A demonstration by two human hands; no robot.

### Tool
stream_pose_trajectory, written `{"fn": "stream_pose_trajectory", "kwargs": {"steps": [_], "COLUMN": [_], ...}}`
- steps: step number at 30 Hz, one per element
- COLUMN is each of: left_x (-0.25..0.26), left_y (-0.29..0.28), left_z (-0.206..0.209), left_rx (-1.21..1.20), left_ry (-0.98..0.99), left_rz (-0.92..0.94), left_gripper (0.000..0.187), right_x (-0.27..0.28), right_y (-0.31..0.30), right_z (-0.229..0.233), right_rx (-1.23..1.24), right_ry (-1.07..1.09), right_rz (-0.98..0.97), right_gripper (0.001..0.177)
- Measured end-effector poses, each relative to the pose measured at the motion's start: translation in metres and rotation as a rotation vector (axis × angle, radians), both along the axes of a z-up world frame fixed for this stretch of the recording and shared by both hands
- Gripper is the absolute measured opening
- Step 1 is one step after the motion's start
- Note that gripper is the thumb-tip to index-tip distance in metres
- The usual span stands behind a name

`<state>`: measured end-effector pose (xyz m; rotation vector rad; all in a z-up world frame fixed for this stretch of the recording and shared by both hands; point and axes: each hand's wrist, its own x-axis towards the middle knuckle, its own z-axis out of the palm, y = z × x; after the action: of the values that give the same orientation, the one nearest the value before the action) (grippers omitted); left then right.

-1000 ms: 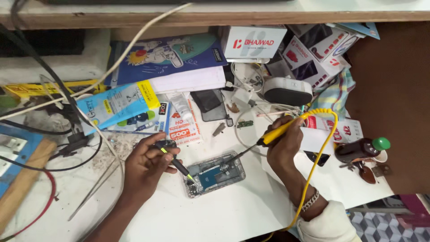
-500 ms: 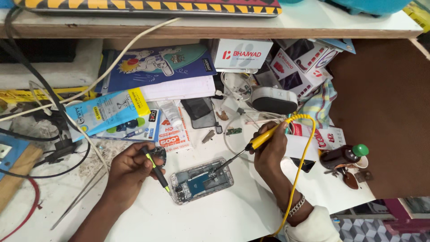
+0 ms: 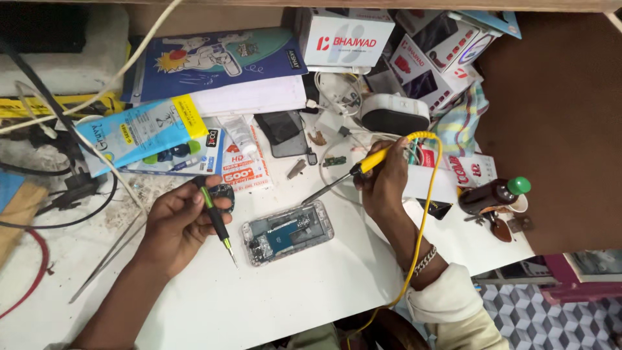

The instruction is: The person uses a soldering iron and a screwdriver to work on a disassembled mobile phone circuit board. They repeatedly apply heat to various points on the board while using the screwdriver to manipulate components. The person also briefly handles a small black component separately before returning to the main board.

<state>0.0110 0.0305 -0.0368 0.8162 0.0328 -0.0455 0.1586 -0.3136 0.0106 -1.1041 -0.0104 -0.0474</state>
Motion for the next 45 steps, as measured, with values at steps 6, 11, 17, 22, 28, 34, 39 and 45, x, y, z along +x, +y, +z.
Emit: {"fn": "stream_pose_trajectory", "kwargs": {"steps": [6,11,17,22,28,34,39,45], "left_x": [-0.003,-0.001,-0.004,-0.002,0.000,0.004,0.005,0.004], "left_y": [0.001,0.001,0.002,-0.008,-0.006,0.006,0.005,0.006], "left_z": [0.009,0.007,0.002,-0.002,-0.008,-0.011,-0.008,0.006], "left_rx": [-0.140,-0.087,-0.101,-0.115,-0.082,-0.072,-0.035,-0.060], "left_ry": [-0.152,-0.152,-0.120,-0.065,-0.042,-0.056,-0.055,-0.114], "left_rz": [-0.027,0.020,0.034,0.049,0.111,0.241,0.276,0.290], "left_gripper": [0.058,0.065,0.046,0.034,0.027,0.014,0.013,0.018], "right_x": [0.000,0.000,-0.001,-0.001,-0.001,-0.002,-0.002,-0.002], "right_y": [-0.002,-0.004,-0.004,-0.003,-0.004,-0.004,-0.003,-0.001], "right_z": [-0.001,0.000,0.002,0.004,0.004,0.006,0.005,0.005], "right_rx": [0.125,0.127,0.117,0.128,0.128,0.108,0.090,0.097], "right_ry": [0.063,0.134,0.110,0.078,0.068,0.103,0.074,0.050], "right_rz": [0.093,0.066,0.132,0.210,0.214,0.193,0.226,0.260], "right_gripper": [0.055,0.054,0.057,0.057,0.058,0.059,0.059,0.059]}}
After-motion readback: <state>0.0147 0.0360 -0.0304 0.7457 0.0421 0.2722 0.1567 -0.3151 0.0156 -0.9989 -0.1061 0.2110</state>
